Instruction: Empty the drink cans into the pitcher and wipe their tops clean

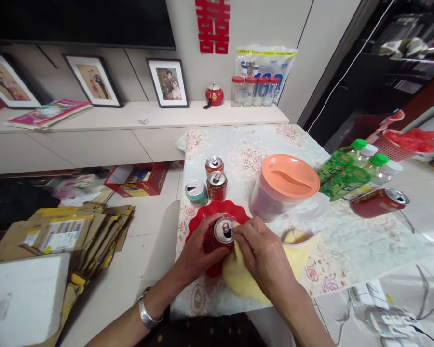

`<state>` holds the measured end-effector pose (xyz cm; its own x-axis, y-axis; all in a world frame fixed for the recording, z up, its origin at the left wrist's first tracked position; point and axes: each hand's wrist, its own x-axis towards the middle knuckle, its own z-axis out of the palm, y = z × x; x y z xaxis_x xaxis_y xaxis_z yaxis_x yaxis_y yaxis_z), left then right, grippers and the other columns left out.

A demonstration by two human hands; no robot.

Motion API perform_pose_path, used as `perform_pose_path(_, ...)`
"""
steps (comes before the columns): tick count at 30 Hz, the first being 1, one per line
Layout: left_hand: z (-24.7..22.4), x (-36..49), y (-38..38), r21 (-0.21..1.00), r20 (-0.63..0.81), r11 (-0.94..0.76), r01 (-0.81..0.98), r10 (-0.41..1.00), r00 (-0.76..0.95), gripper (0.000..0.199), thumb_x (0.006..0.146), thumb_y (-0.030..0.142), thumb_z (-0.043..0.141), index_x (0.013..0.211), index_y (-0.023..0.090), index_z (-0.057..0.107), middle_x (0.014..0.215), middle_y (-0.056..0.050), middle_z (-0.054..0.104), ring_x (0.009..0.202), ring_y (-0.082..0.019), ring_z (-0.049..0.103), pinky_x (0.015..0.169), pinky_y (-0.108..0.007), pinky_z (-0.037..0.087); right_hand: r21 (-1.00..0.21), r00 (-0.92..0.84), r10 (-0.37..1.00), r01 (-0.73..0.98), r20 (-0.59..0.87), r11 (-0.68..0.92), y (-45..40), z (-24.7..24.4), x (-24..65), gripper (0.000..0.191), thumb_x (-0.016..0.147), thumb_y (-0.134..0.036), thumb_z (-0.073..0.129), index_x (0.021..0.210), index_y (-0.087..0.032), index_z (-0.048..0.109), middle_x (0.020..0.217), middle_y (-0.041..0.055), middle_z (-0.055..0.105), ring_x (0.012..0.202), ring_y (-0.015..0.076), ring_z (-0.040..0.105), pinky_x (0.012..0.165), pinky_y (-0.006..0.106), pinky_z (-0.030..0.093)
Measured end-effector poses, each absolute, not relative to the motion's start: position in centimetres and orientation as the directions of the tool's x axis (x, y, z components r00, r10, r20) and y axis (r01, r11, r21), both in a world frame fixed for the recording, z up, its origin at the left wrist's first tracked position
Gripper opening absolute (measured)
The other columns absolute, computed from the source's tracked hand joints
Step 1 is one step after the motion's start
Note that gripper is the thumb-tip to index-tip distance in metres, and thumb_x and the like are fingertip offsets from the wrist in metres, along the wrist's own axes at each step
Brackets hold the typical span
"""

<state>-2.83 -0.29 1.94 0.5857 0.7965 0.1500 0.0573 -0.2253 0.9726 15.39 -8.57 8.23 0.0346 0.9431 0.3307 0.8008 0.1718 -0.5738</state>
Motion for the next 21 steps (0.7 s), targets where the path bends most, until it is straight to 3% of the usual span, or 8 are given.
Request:
perform_pose_path(5, 2.0, -2.8, -0.2, 0.971, 0.145, -0.228, 0.072, 0.801, 0.581, 0.071, 0.081, 0.054, 0.083, 0.140, 0.026, 0.054, 0.140, -0.012, 0.065, 0.129, -0.035, 0.062, 0.113, -0.055, 0.049, -0.593, 0.027, 0.932, 0.778, 0.361, 0.207, -9.5, 8.2, 14.0, 0.016, 0.106, -0.020, 0.052, 0.105, -0.020, 0.068, 0.088, 0.0028, 0.059, 0.075, 0.0133, 0.063, 0.067, 0.024, 0.050)
perform_pose_path(13, 1.9, -2.9, -0.2, 0.983, 0.104, -0.174, 0.066, 0.810, 0.577, 0.072, 0.081, 0.054, 0.083, 0.139, 0.024, 0.053, 0.139, -0.012, 0.065, 0.126, -0.035, 0.064, 0.112, -0.055, 0.049, -0.590, 0.024, 0.914, 0.770, 0.406, 0.242, -9.5, 8.0, 12.8, 0.016, 0.104, -0.015, 0.054, 0.108, -0.021, 0.068, 0.096, 0.0044, 0.064, 0.083, 0.0139, 0.067, 0.074, 0.023, 0.054)
perform_pose_path(18, 2.0, -3.1, -0.2, 0.970, 0.139, -0.231, 0.073, 0.778, 0.612, 0.071, 0.084, 0.056, 0.079, 0.142, 0.027, 0.051, 0.144, -0.011, 0.062, 0.131, -0.035, 0.060, 0.115, -0.054, 0.047, -0.633, 0.023, 0.923, 0.734, 0.383, 0.244, -9.1, 7.8, 15.2, 0.017, 0.104, -0.019, 0.056, 0.105, -0.024, 0.072, 0.095, 0.0037, 0.065, 0.083, 0.0136, 0.068, 0.074, 0.023, 0.054)
perform_pose_path(21, 2.1, -3.3, -0.2, 0.968, 0.140, -0.237, 0.078, 0.776, 0.615, 0.072, 0.086, 0.059, 0.076, 0.143, 0.025, 0.050, 0.144, -0.012, 0.061, 0.132, -0.035, 0.060, 0.116, -0.054, 0.045, -0.726, 0.100, 0.928, 0.655, 0.358, 0.210, -8.6, 6.9, 15.9, 0.014, 0.101, -0.021, 0.061, 0.097, -0.024, 0.074, 0.092, 0.0027, 0.069, 0.086, 0.0159, 0.068, 0.078, 0.025, 0.053)
